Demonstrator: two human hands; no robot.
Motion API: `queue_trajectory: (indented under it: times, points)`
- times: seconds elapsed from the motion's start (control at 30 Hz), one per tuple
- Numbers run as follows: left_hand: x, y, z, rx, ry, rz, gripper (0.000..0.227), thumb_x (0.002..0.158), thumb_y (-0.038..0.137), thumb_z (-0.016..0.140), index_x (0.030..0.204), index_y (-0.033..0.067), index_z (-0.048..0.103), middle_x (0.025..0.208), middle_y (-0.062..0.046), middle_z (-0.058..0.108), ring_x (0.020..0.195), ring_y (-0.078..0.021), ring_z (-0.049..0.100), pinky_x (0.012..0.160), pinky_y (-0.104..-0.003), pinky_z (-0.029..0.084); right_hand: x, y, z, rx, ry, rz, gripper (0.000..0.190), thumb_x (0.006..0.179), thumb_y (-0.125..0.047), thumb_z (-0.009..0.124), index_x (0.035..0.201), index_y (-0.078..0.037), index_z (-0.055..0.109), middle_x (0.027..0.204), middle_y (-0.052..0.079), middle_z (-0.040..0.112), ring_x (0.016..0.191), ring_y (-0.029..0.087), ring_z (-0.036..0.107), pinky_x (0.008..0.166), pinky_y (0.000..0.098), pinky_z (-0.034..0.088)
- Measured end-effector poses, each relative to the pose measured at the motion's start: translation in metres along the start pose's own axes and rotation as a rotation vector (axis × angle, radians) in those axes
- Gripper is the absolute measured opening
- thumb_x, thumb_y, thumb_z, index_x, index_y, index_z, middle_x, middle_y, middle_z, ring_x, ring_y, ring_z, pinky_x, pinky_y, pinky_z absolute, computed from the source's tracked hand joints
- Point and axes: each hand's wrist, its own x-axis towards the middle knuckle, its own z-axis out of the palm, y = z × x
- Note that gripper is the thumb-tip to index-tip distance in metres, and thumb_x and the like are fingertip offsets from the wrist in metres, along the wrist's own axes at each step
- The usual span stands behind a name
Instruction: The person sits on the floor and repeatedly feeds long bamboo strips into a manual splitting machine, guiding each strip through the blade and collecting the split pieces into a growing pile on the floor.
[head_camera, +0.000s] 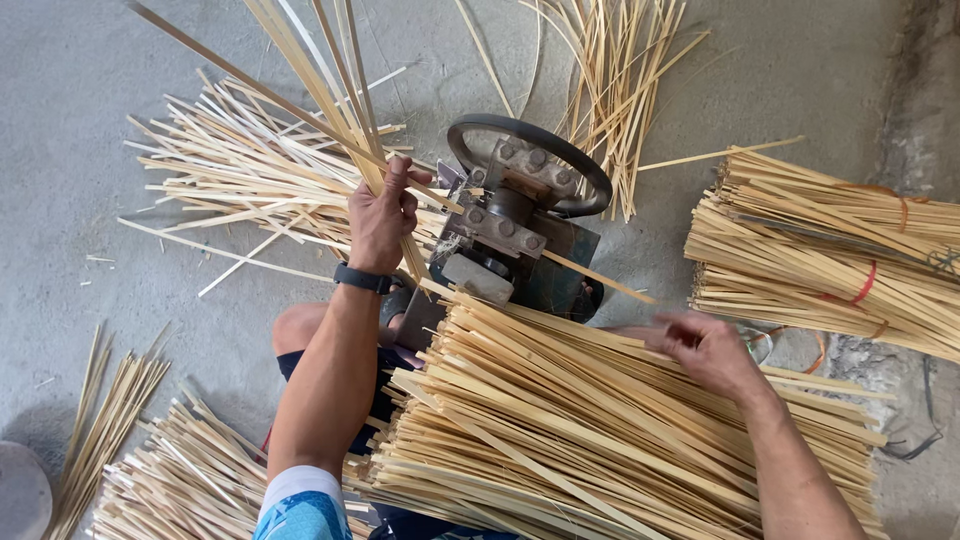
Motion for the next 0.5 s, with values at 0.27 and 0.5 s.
queue_trajectory:
  times: [0.27, 0.5]
  points:
    - [0.001, -0.001, 0.001, -0.058, -0.051, -0.006, 0.037, 0.103, 0.038, 0.06, 0.116, 0.0035, 0.062, 0.092, -0.007, 0.073, 0.06, -0.0057, 0.052, 0.043, -0.018, 0.038, -0.017, 0.005, 0.008, 0.181, 0.039, -0.178, 0.023, 0.073, -0.024, 0.086, 0.093, -0.013, 0.085, 0.087, -0.004, 0.081, 0.082, 0.01, 0.075, 0.078, 0.028, 0.062]
    - [0.008, -0.007, -0.003, 0.012, -0.04, 0.065, 0.038, 0.105, 0.04, 0.058, 0.109, 0.0029, 0.063, 0.092, -0.01, 0.074, 0.062, -0.0066, 0.053, 0.044, -0.02, 0.04, -0.02, 0.029, -0.006, 0.415, -0.015, -0.024, 0.028, 0.073, -0.016, 0.088, 0.099, -0.009, 0.081, 0.085, 0.002, 0.075, 0.08, 0.014, 0.066, 0.073, 0.0303, 0.054]
